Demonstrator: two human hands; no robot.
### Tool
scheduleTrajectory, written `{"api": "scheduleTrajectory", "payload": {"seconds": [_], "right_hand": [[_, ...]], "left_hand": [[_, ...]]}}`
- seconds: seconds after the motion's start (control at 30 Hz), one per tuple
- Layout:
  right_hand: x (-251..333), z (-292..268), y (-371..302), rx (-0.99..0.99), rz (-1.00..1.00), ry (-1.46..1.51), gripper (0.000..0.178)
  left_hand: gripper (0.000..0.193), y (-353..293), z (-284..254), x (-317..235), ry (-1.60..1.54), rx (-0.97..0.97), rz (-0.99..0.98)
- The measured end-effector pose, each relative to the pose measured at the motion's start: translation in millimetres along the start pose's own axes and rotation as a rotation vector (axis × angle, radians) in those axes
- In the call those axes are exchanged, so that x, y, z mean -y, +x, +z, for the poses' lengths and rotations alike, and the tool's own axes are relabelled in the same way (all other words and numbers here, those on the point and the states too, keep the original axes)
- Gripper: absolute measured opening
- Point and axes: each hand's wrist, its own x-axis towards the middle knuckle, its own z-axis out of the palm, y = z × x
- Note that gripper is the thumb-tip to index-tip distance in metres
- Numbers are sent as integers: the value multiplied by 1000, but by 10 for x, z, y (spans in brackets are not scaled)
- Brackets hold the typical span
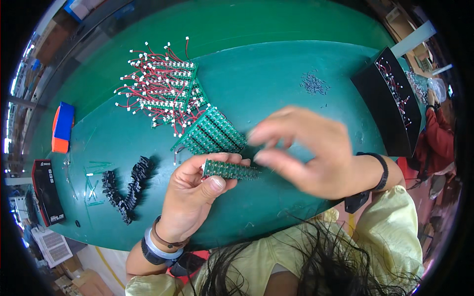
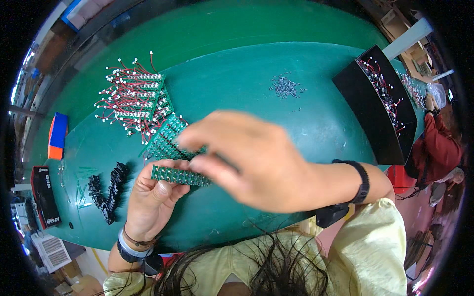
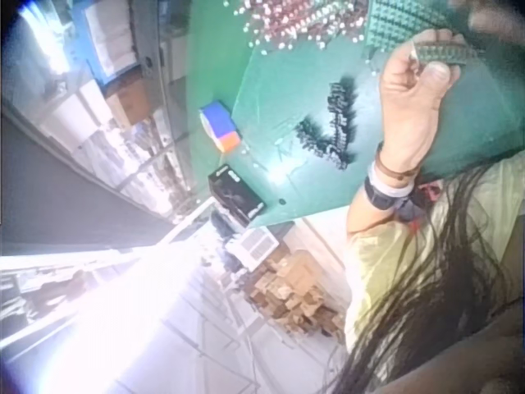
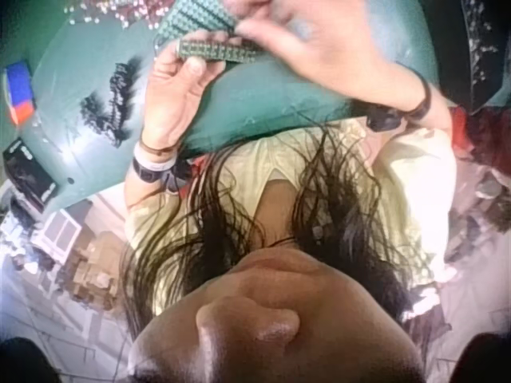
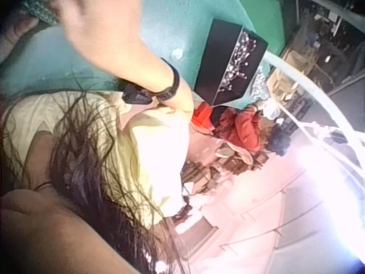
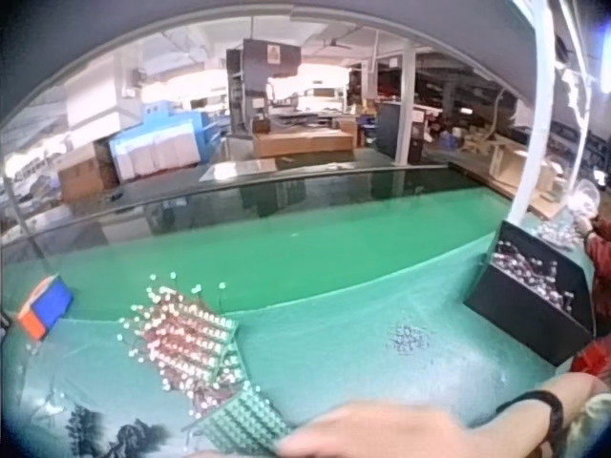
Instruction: Assembling small electrical connectors into plastic housings and organizing PCB panels.
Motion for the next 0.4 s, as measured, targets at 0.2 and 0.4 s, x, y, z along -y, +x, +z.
{"api": "scheduleTrajectory", "payload": {"seconds": [0.2,0.4], "right_hand": [[-30,345,52,-6,-138,83,24],[-154,446,-25,27,-264,-54,28]], "left_hand": [[34,-7,-19,39,11,-27,119],[36,-4,-22,80,-39,-62,99]]}}
